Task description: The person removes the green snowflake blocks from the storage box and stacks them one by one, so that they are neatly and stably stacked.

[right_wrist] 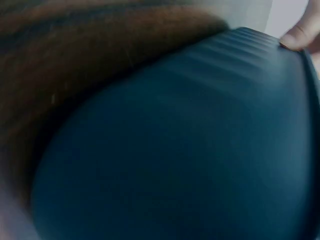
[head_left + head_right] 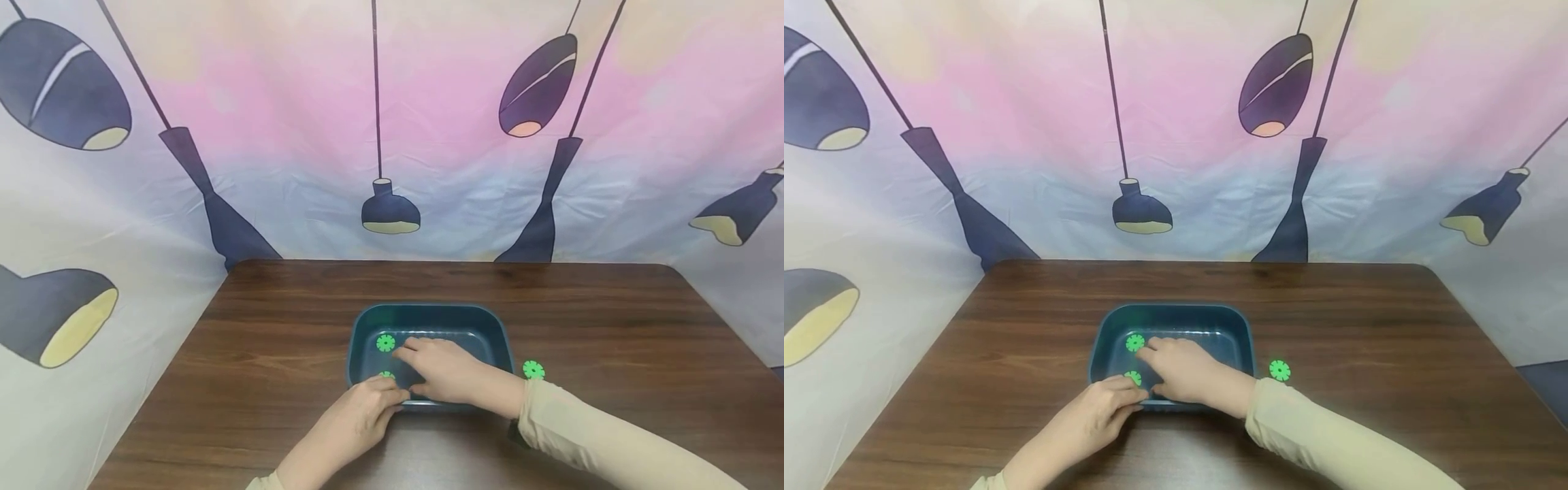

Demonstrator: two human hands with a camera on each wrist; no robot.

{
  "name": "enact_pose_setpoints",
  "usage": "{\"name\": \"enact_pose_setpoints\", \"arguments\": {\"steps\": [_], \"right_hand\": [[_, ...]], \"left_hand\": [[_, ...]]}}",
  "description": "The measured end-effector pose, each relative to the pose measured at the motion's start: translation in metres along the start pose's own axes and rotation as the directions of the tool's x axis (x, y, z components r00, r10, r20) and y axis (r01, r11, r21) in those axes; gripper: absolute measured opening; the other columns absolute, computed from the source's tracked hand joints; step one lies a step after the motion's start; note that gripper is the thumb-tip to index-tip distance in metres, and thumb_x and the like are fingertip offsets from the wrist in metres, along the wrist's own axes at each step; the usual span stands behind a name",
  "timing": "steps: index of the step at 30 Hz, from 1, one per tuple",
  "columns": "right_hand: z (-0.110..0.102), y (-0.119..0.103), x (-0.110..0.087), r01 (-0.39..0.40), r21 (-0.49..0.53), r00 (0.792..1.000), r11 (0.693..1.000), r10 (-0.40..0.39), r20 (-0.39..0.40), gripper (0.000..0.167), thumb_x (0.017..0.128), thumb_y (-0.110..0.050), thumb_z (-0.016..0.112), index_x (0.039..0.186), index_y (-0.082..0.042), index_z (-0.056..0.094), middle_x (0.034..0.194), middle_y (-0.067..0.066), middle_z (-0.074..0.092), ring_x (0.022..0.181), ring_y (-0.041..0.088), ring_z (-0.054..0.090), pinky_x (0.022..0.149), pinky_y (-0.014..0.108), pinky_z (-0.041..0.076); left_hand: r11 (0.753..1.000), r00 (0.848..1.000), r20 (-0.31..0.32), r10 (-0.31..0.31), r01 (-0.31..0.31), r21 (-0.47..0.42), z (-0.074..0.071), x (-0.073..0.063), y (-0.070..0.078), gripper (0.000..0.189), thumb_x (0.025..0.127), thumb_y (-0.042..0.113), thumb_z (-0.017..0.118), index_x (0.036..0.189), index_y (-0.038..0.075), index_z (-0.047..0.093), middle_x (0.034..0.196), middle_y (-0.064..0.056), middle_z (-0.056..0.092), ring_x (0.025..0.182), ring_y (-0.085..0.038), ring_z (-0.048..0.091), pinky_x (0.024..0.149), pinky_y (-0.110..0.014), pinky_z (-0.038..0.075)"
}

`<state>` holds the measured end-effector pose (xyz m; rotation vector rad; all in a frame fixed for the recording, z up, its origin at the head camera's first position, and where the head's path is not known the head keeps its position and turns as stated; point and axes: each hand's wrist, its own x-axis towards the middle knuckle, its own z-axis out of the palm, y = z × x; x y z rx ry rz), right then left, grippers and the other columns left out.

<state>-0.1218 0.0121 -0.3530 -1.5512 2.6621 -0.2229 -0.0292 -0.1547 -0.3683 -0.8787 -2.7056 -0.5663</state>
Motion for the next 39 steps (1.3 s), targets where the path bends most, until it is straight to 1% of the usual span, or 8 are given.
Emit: {"name": "enact_pose_setpoints", "arguments": {"steps": [5, 9, 13, 20, 24, 30, 35, 39], "right_hand": [[0.010, -0.003, 0.010, -0.013, -0.001, 1.000, 1.000, 0.013, 0.002, 0.052, 0.080, -0.038, 0.073, 0.122, -0.012, 0.060, 0.111, 0.001, 0.060, 0.098, 0.015, 0.061, 0.079, 0.027, 0.055], [0.015, -0.005, 0.016, -0.023, 0.052, 1.000, 0.998, 0.021, 0.021, 0.049, 0.079, -0.034, 0.074, 0.120, -0.010, 0.061, 0.111, 0.002, 0.060, 0.099, 0.016, 0.060, 0.078, 0.025, 0.054], [0.017, -0.008, 0.024, -0.025, 0.061, 1.000, 0.998, 0.024, 0.017, 0.046, 0.080, -0.032, 0.074, 0.119, -0.011, 0.062, 0.113, 0.002, 0.059, 0.101, 0.015, 0.058, 0.079, 0.023, 0.053], [0.024, -0.013, 0.038, -0.031, 0.099, 0.999, 0.995, 0.030, 0.012, 0.033, 0.087, -0.029, 0.067, 0.116, -0.012, 0.063, 0.107, 0.001, 0.057, 0.099, 0.015, 0.058, 0.079, 0.023, 0.052], [0.026, -0.013, 0.039, -0.056, 0.179, 0.998, 0.982, 0.052, 0.023, 0.028, 0.088, -0.025, 0.066, 0.112, -0.011, 0.064, 0.104, 0.001, 0.057, 0.094, 0.013, 0.058, 0.078, 0.021, 0.052], [0.029, -0.011, 0.036, -0.103, 0.323, 0.995, 0.941, 0.094, 0.045, 0.026, 0.086, -0.021, 0.069, 0.107, -0.008, 0.064, 0.101, 0.002, 0.058, 0.089, 0.012, 0.057, 0.075, 0.020, 0.051], [0.031, -0.010, 0.033, -0.111, 0.346, 0.994, 0.932, 0.102, 0.044, 0.026, 0.082, -0.019, 0.073, 0.102, -0.007, 0.064, 0.095, 0.000, 0.054, 0.080, 0.007, 0.054, 0.069, 0.015, 0.049], [0.033, -0.009, 0.029, -0.100, 0.322, 0.995, 0.941, 0.094, 0.034, 0.024, 0.081, -0.018, 0.074, 0.100, -0.007, 0.064, 0.093, -0.001, 0.054, 0.079, 0.006, 0.053, 0.068, 0.015, 0.048]], "left_hand": [[1.000, 0.999, -0.036, 0.016, -0.016, 0.003, 0.000, 0.001, -0.002, 0.020, 0.079, 0.000, 0.071, 0.096, 0.009, 0.073, 0.082, 0.006, 0.062, 0.078, -0.004, 0.057, 0.071, -0.004, 0.047], [1.000, 0.999, -0.037, 0.027, -0.027, 0.005, -0.001, 0.002, -0.001, 0.021, 0.079, 0.000, 0.071, 0.098, 0.009, 0.073, 0.082, 0.005, 0.063, 0.079, -0.005, 0.057, 0.071, -0.005, 0.047], [0.999, 0.999, -0.039, 0.031, -0.030, 0.016, -0.004, 0.002, -0.003, 0.021, 0.078, -0.001, 0.071, 0.097, 0.008, 0.073, 0.082, 0.004, 0.063, 0.080, -0.006, 0.058, 0.071, -0.007, 0.048], [0.999, 0.998, -0.053, 0.036, -0.035, 0.023, -0.007, 0.000, -0.006, 0.016, 0.080, -0.001, 0.069, 0.094, 0.008, 0.072, 0.083, 0.003, 0.063, 0.080, -0.007, 0.057, 0.069, -0.010, 0.048], [0.999, 0.998, -0.055, 0.036, -0.035, 0.010, -0.005, 0.000, -0.006, 0.016, 0.080, 0.000, 0.069, 0.095, 0.006, 0.072, 0.086, 0.002, 0.066, 0.083, -0.008, 0.059, 0.073, -0.011, 0.050], [0.999, 0.997, -0.065, 0.046, -0.045, 0.014, -0.002, 0.001, -0.006, 0.018, 0.077, -0.002, 0.071, 0.094, 0.006, 0.072, 0.085, 0.003, 0.066, 0.082, -0.008, 0.059, 0.073, -0.011, 0.050], [0.999, 0.998, -0.046, 0.034, -0.034, 0.004, 0.000, 0.001, -0.004, 0.019, 0.077, -0.001, 0.072, 0.094, 0.007, 0.073, 0.084, 0.004, 0.065, 0.081, -0.007, 0.058, 0.070, -0.008, 0.049], [1.000, 0.999, -0.036, 0.027, -0.027, -0.002, 0.002, 0.001, -0.003, 0.019, 0.077, -0.001, 0.071, 0.094, 0.007, 0.073, 0.084, 0.004, 0.064, 0.080, -0.006, 0.058, 0.070, -0.008, 0.048]]}}
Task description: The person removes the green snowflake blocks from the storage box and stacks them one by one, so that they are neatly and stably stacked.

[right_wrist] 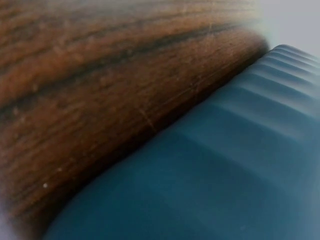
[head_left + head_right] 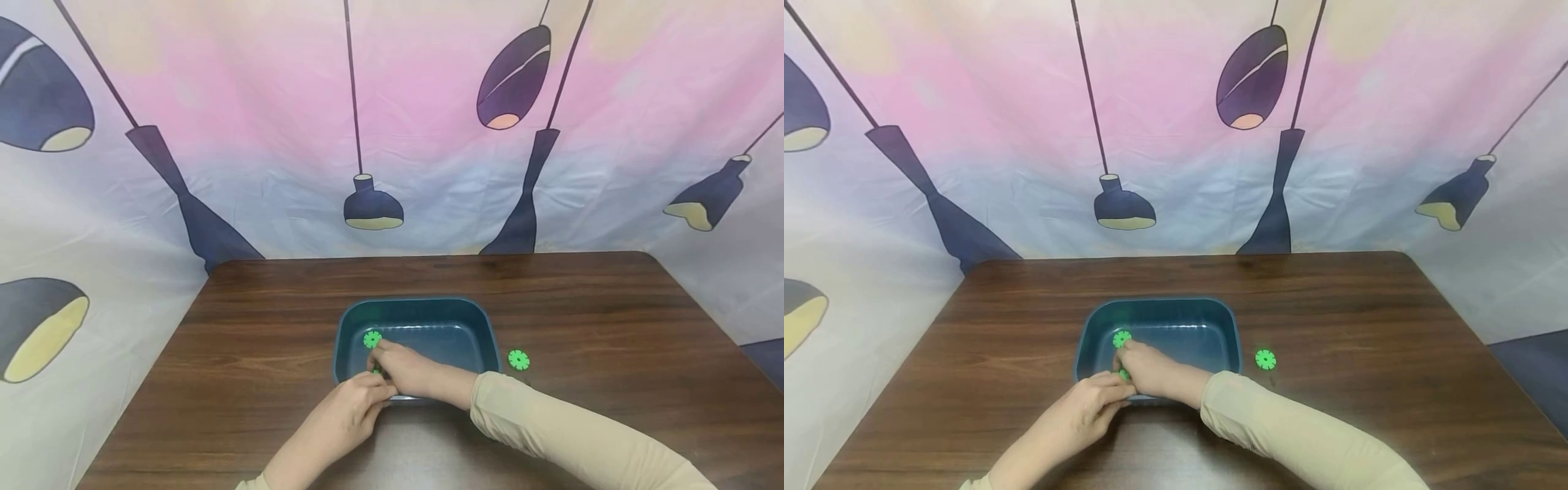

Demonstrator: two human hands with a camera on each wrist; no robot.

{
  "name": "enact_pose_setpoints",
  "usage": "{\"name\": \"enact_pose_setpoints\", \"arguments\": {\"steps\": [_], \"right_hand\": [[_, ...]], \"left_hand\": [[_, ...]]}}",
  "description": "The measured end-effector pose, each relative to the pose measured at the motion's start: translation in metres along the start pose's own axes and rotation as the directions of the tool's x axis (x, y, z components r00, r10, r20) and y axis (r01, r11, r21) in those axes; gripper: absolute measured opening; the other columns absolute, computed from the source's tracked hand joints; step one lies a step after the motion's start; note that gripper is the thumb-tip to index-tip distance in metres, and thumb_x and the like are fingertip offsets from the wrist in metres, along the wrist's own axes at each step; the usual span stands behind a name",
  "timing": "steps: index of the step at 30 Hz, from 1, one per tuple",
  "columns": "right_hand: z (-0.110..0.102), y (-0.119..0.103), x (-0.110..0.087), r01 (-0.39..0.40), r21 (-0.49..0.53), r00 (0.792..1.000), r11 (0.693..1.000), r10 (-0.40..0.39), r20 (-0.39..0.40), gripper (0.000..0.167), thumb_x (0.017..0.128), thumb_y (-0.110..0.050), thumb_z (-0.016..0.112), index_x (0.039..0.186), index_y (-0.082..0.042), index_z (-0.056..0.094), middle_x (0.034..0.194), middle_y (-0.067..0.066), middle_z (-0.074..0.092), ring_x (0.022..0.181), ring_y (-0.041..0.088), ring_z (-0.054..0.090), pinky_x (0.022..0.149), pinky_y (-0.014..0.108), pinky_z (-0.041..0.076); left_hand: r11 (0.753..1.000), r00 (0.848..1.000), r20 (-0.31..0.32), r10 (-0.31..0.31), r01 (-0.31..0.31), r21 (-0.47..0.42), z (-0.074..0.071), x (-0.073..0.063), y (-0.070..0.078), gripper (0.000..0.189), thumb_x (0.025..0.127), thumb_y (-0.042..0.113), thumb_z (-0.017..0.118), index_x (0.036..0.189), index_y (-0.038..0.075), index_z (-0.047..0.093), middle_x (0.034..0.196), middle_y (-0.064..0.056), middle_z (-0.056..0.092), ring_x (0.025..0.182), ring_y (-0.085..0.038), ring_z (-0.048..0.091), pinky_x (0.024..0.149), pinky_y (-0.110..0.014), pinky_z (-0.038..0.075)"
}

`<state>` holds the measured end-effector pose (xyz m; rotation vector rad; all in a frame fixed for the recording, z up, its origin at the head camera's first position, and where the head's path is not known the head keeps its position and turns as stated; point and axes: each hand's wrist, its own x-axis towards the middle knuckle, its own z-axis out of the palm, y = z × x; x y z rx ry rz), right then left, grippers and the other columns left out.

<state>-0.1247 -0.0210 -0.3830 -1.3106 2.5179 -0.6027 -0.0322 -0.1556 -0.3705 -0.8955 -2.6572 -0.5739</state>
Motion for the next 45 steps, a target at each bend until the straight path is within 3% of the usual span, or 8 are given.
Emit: {"name": "enact_pose_setpoints", "arguments": {"steps": [11, 17, 22, 31, 39, 45], "right_hand": [[-0.002, 0.001, -0.001, 0.034, -0.053, 0.999, 0.998, -0.033, 0.022, 0.028, 0.084, -0.024, 0.070, 0.106, -0.008, 0.064, 0.099, 0.000, 0.060, 0.091, 0.011, 0.057, 0.076, 0.019, 0.051], [-0.005, 0.005, -0.003, 0.074, -0.048, 0.996, 0.996, -0.072, 0.048, 0.030, 0.084, -0.025, 0.070, 0.110, -0.009, 0.067, 0.104, 0.000, 0.060, 0.098, 0.012, 0.057, 0.082, 0.021, 0.051], [-0.009, 0.006, -0.008, 0.077, -0.014, 0.996, 0.997, -0.076, 0.034, 0.026, 0.087, -0.023, 0.066, 0.109, -0.009, 0.067, 0.104, 0.000, 0.060, 0.097, 0.012, 0.058, 0.080, 0.021, 0.051], [-0.014, 0.019, -0.028, 0.043, 0.045, 0.999, 0.998, -0.042, -0.013, 0.027, 0.085, -0.023, 0.069, 0.109, -0.009, 0.067, 0.097, -0.003, 0.058, 0.084, 0.005, 0.056, 0.071, 0.017, 0.050], [-0.035, 0.036, -0.052, 0.031, 0.084, 0.993, 0.996, -0.021, -0.119, 0.031, 0.086, -0.023, 0.068, 0.114, -0.009, 0.065, 0.105, -0.003, 0.057, 0.083, 0.006, 0.055, 0.066, 0.018, 0.049], [-0.053, 0.046, -0.071, -0.008, 0.152, 0.957, 0.988, 0.051, -0.285, 0.031, 0.083, -0.021, 0.072, 0.112, -0.013, 0.066, 0.104, -0.005, 0.058, 0.086, 0.010, 0.058, 0.061, 0.021, 0.049]], "left_hand": [[1.000, 1.000, -0.003, 0.019, -0.019, -0.002, 0.001, 0.001, -0.001, 0.018, 0.077, -0.002, 0.071, 0.093, 0.007, 0.073, 0.085, 0.004, 0.064, 0.081, -0.006, 0.058, 0.071, -0.007, 0.048], [1.000, 1.000, 0.020, -0.003, 0.003, -0.024, 0.001, 0.001, 0.001, 0.018, 0.079, -0.001, 0.070, 0.095, 0.006, 0.073, 0.090, 0.002, 0.066, 0.086, -0.010, 0.061, 0.076, -0.009, 0.049], [1.000, 1.000, 0.021, -0.008, 0.009, -0.030, 0.001, 0.002, 0.001, 0.017, 0.080, -0.001, 0.069, 0.096, 0.006, 0.072, 0.093, 0.001, 0.067, 0.090, -0.011, 0.062, 0.077, -0.012, 0.051], [1.000, 1.000, 0.031, -0.004, 0.005, -0.029, 0.001, 0.002, 0.001, 0.018, 0.079, -0.001, 0.070, 0.095, 0.008, 0.073, 0.088, 0.003, 0.066, 0.082, -0.008, 0.058, 0.072, -0.009, 0.049], [1.000, 0.999, 0.034, -0.001, 0.001, 0.007, -0.001, 0.004, 0.001, 0.016, 0.080, 0.000, 0.070, 0.094, 0.006, 0.073, 0.080, 0.004, 0.063, 0.075, -0.007, 0.055, 0.065, -0.008, 0.048], [1.000, 1.000, 0.025, 0.003, -0.003, 0.005, -0.001, 0.003, 0.000, 0.014, 0.080, 0.000, 0.069, 0.093, 0.006, 0.073, 0.080, 0.003, 0.064, 0.076, -0.008, 0.057, 0.066, -0.009, 0.049]]}}
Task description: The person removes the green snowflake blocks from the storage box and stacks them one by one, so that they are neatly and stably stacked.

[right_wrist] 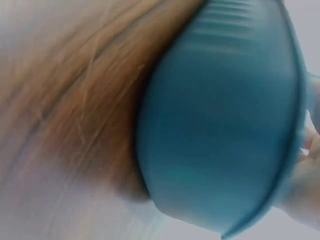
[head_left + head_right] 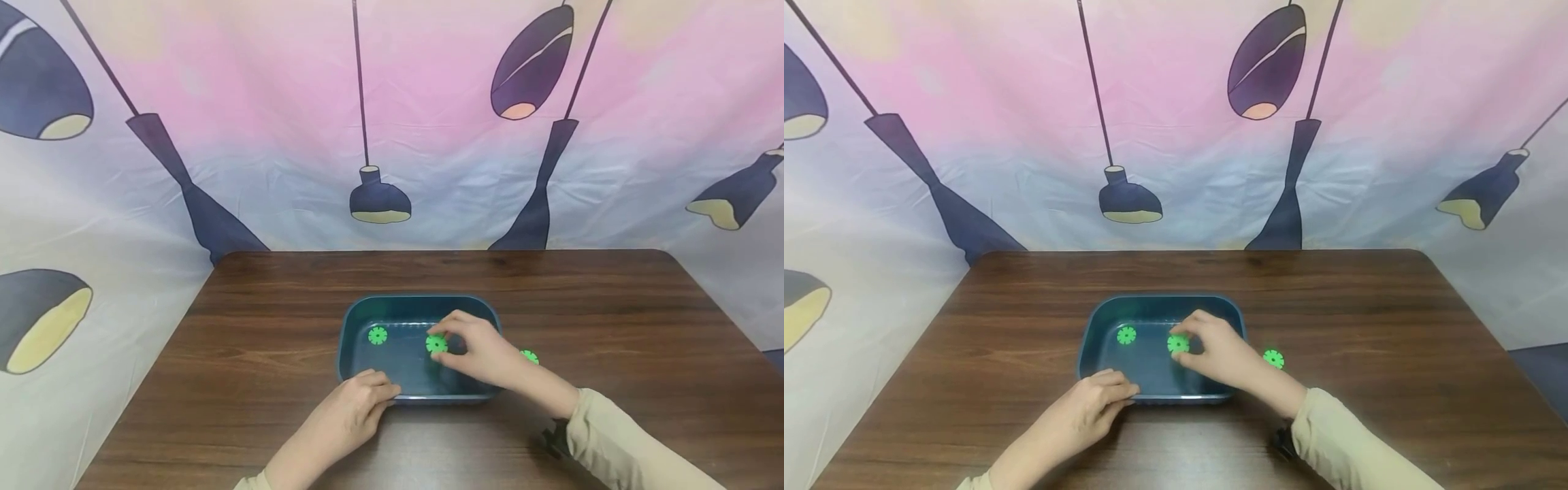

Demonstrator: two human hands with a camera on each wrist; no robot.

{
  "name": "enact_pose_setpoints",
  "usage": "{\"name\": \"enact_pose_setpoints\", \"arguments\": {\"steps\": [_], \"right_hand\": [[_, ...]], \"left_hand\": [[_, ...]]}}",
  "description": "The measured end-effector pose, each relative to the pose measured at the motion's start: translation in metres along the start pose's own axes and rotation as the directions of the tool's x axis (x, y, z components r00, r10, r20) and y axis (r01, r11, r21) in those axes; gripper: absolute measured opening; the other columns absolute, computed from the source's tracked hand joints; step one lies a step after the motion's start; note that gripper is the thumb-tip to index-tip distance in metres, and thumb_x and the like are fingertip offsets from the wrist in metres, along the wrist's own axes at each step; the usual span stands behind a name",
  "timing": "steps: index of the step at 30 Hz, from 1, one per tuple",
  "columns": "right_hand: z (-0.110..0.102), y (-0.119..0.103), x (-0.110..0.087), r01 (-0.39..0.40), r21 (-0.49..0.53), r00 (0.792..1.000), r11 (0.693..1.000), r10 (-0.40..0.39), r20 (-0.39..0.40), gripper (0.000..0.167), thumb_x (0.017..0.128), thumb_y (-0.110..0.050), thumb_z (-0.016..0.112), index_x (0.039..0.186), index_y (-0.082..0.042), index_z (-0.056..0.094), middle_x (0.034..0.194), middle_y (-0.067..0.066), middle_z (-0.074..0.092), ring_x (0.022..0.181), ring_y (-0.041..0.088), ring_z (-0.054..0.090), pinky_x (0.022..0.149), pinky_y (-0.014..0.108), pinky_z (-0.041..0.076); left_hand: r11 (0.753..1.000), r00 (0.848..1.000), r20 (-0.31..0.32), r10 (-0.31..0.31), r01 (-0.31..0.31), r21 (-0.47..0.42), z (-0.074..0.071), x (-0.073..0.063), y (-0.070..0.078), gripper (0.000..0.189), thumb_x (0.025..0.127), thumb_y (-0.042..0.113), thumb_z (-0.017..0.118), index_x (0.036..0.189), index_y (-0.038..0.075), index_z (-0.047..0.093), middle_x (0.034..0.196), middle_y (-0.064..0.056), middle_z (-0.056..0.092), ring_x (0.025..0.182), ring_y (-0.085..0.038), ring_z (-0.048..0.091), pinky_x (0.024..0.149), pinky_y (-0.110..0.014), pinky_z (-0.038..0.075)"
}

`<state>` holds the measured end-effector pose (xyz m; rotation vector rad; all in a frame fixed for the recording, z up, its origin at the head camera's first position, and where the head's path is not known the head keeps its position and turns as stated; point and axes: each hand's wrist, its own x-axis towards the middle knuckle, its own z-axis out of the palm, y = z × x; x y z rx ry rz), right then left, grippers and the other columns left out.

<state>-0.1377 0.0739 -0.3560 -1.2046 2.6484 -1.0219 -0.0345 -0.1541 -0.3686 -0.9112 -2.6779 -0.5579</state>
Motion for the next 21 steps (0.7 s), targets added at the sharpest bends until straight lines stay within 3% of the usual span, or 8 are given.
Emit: {"name": "enact_pose_setpoints", "arguments": {"steps": [5, 10, 16, 21], "right_hand": [[-0.018, 0.007, -0.016, -0.062, 0.001, 0.990, 0.998, 0.062, -0.130, 0.032, 0.079, -0.020, 0.075, 0.110, -0.015, 0.067, 0.100, -0.008, 0.059, 0.085, 0.012, 0.059, 0.062, 0.027, 0.051], [-0.036, 0.023, -0.034, -0.111, -0.055, 0.973, 0.992, 0.098, -0.207, 0.032, 0.078, -0.020, 0.076, 0.109, -0.015, 0.067, 0.096, -0.010, 0.059, 0.084, 0.010, 0.060, 0.061, 0.023, 0.051], [-0.046, 0.046, -0.057, -0.183, -0.088, 0.955, 0.979, 0.155, -0.254, 0.030, 0.079, -0.018, 0.075, 0.108, -0.014, 0.068, 0.096, -0.008, 0.060, 0.081, 0.009, 0.061, 0.061, 0.023, 0.052], [-0.043, 0.062, -0.072, -0.180, -0.143, 0.958, 0.973, 0.141, -0.250, 0.029, 0.077, -0.015, 0.076, 0.105, -0.012, 0.069, 0.094, -0.008, 0.060, 0.083, 0.011, 0.062, 0.065, 0.026, 0.051]], "left_hand": [[1.000, 0.999, -0.040, 0.024, -0.023, 0.016, 0.002, -0.001, -0.001, 0.014, 0.079, 0.000, 0.071, 0.091, 0.007, 0.073, 0.078, 0.004, 0.063, 0.074, -0.008, 0.057, 0.066, -0.009, 0.049], [1.000, 0.999, -0.052, 0.017, -0.017, 0.011, 0.003, -0.002, -0.001, 0.015, 0.078, 0.000, 0.071, 0.092, 0.006, 0.073, 0.078, 0.004, 0.063, 0.074, -0.008, 0.056, 0.066, -0.009, 0.049], [1.000, 0.999, -0.038, 0.012, -0.012, 0.005, 0.003, -0.001, 0.000, 0.015, 0.079, -0.001, 0.071, 0.092, 0.006, 0.073, 0.080, 0.003, 0.064, 0.075, -0.008, 0.057, 0.066, -0.009, 0.049], [1.000, 0.999, -0.035, 0.011, -0.011, 0.006, 0.004, 0.000, -0.001, 0.015, 0.078, -0.001, 0.070, 0.091, 0.005, 0.073, 0.079, 0.003, 0.064, 0.074, -0.009, 0.057, 0.066, -0.009, 0.049]]}}
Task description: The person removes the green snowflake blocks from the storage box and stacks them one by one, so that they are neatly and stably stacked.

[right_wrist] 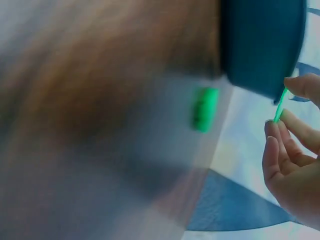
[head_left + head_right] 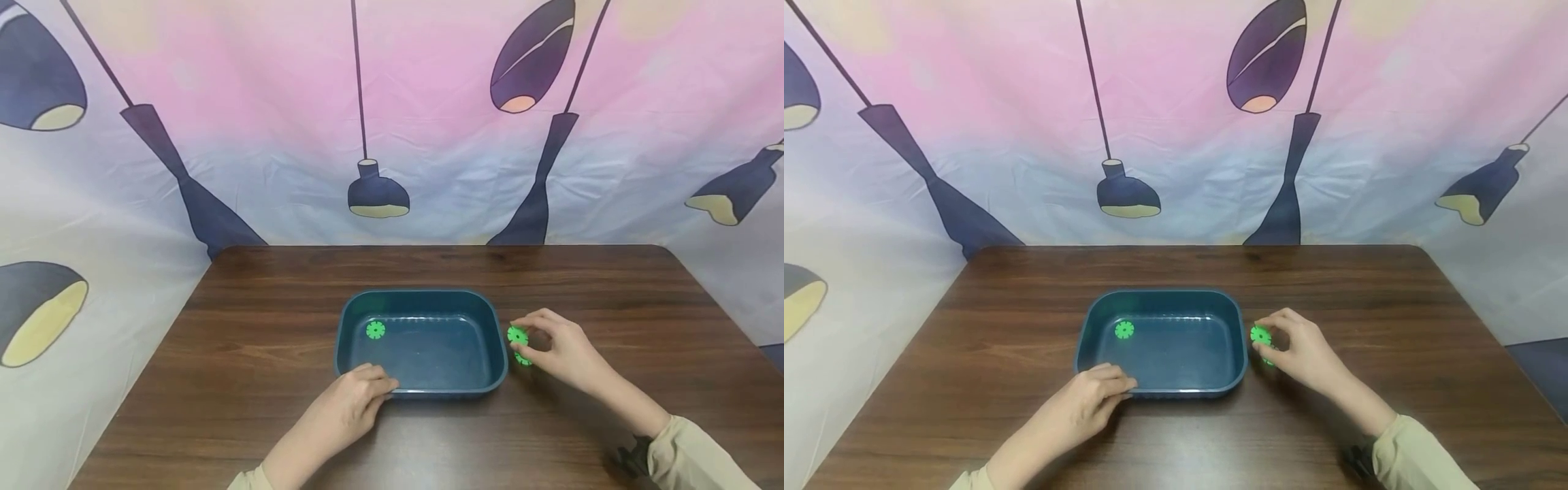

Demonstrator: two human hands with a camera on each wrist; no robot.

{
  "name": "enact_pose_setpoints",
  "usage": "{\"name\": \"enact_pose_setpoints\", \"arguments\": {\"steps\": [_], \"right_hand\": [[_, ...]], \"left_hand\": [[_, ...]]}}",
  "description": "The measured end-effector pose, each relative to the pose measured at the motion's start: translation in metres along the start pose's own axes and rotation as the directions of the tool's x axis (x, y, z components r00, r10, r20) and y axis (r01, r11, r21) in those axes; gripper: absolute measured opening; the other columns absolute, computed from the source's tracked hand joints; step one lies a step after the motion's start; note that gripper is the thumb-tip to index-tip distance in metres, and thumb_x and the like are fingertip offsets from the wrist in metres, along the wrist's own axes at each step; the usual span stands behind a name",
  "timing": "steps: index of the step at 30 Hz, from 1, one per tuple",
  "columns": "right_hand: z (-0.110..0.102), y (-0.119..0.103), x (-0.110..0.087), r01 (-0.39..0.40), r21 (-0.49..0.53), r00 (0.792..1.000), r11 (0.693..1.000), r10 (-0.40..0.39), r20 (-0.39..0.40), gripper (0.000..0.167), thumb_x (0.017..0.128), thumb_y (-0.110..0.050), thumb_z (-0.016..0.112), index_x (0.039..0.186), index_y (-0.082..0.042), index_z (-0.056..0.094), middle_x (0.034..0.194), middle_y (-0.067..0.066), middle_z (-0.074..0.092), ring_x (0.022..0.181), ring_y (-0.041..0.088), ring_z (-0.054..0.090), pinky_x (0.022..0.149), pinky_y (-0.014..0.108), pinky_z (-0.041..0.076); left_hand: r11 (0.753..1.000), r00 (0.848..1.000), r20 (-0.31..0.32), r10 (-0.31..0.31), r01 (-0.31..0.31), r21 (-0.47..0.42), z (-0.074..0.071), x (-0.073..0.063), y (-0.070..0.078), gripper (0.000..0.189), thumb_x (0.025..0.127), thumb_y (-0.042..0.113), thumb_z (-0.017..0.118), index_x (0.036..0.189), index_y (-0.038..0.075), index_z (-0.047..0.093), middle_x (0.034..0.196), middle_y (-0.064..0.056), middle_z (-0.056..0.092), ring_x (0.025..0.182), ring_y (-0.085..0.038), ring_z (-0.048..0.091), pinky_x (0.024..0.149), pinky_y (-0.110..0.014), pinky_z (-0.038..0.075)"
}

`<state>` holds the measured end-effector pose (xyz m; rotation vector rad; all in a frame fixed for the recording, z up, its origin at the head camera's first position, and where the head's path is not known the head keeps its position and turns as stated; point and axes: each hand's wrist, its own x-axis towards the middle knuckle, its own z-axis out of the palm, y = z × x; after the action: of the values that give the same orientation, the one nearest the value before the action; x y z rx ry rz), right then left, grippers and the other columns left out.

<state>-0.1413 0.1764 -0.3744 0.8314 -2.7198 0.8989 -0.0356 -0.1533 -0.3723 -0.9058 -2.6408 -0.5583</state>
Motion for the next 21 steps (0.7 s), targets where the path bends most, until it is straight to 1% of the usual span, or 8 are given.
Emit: {"name": "enact_pose_setpoints", "arguments": {"steps": [8, 13, 21], "right_hand": [[0.005, 0.013, -0.008, 0.006, -0.051, 1.000, 0.999, -0.004, 0.031, 0.030, 0.076, -0.015, 0.078, 0.104, -0.010, 0.068, 0.096, -0.006, 0.060, 0.088, 0.017, 0.063, 0.069, 0.034, 0.055], [0.005, 0.016, -0.010, -0.008, -0.072, 0.998, 0.997, 0.012, 0.060, 0.028, 0.076, -0.015, 0.077, 0.102, -0.011, 0.069, 0.095, -0.006, 0.059, 0.086, 0.015, 0.062, 0.067, 0.031, 0.053], [0.004, 0.017, -0.010, -0.070, -0.095, 0.992, 0.993, 0.080, 0.099, 0.024, 0.078, -0.021, 0.076, 0.099, -0.012, 0.069, 0.091, -0.005, 0.059, 0.083, 0.013, 0.058, 0.064, 0.028, 0.050]], "left_hand": [[1.000, 1.000, -0.004, 0.001, -0.001, -0.002, 0.000, 0.000, -0.001, 0.014, 0.078, -0.001, 0.070, 0.091, 0.006, 0.073, 0.079, 0.003, 0.064, 0.074, -0.009, 0.056, 0.067, -0.010, 0.049], [1.000, 1.000, -0.001, -0.002, 0.002, -0.005, 0.000, -0.001, -0.001, 0.014, 0.079, -0.001, 0.070, 0.091, 0.005, 0.073, 0.080, 0.003, 0.064, 0.075, -0.009, 0.056, 0.067, -0.010, 0.049], [1.000, 1.000, -0.001, -0.004, 0.004, -0.012, -0.001, -0.001, 0.000, 0.015, 0.079, -0.001, 0.070, 0.092, 0.006, 0.073, 0.080, 0.003, 0.064, 0.075, -0.009, 0.056, 0.066, -0.010, 0.049]]}}
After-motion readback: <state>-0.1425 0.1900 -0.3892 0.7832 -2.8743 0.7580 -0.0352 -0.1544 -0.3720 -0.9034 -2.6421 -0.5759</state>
